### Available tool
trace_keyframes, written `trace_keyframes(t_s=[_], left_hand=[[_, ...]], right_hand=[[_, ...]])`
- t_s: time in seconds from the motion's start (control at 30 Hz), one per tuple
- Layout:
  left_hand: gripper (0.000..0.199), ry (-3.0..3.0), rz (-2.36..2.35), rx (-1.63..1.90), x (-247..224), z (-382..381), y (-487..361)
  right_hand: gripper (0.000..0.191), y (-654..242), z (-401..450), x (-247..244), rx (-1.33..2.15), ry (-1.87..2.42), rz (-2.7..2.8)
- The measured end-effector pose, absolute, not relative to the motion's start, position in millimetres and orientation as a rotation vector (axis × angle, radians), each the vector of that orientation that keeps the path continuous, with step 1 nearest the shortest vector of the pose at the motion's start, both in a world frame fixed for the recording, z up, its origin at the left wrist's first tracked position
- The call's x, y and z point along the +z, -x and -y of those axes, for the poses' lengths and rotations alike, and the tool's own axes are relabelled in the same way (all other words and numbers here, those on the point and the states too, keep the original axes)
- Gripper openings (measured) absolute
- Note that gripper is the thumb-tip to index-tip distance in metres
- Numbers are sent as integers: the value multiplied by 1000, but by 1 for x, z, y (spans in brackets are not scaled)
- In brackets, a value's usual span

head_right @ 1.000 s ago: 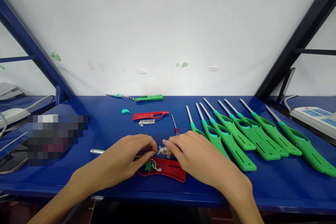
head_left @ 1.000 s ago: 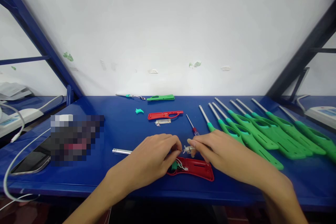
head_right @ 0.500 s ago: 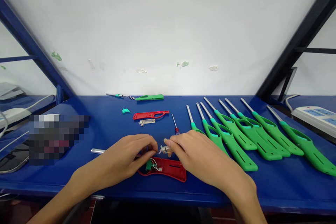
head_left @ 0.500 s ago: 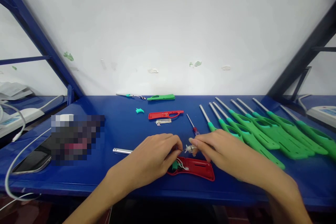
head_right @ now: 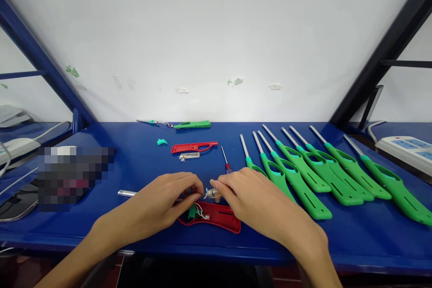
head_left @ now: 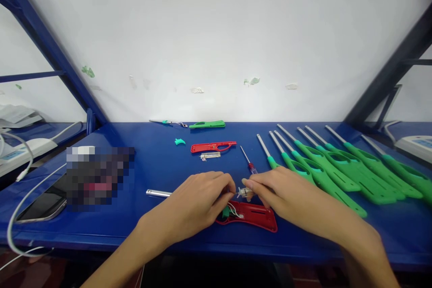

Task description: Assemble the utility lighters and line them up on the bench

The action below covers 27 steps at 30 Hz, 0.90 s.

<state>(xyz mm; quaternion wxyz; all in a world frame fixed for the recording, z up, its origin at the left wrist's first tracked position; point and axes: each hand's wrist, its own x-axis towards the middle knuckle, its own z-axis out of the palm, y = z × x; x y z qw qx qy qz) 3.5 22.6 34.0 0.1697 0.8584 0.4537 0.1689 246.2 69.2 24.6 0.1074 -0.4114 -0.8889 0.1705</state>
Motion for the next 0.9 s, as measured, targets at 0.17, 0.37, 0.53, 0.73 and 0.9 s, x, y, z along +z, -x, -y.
trace_keyframes(t_s=[0.17,0.37,0.53,0.73,0.9], left_hand=[[14,-2461,-1299,464,33,-23,-5],[13,-2485,-1311,446,33,-23,-6],[13,-2508,-1300,448,32,-24,-7],[13,-2541,-1279,459,29,-23,-7],[12,-2552,-1279,457,31,-22,-8]], right_hand=[[42,-247,-68,22,448,1187,2635],[42,-246,-66,22,433,1193,2634],[45,-246,-65,24,474,1216,2654],[43,-245,-66,22,410,1173,2689],[39,-247,-67,20,399,1135,2699]])
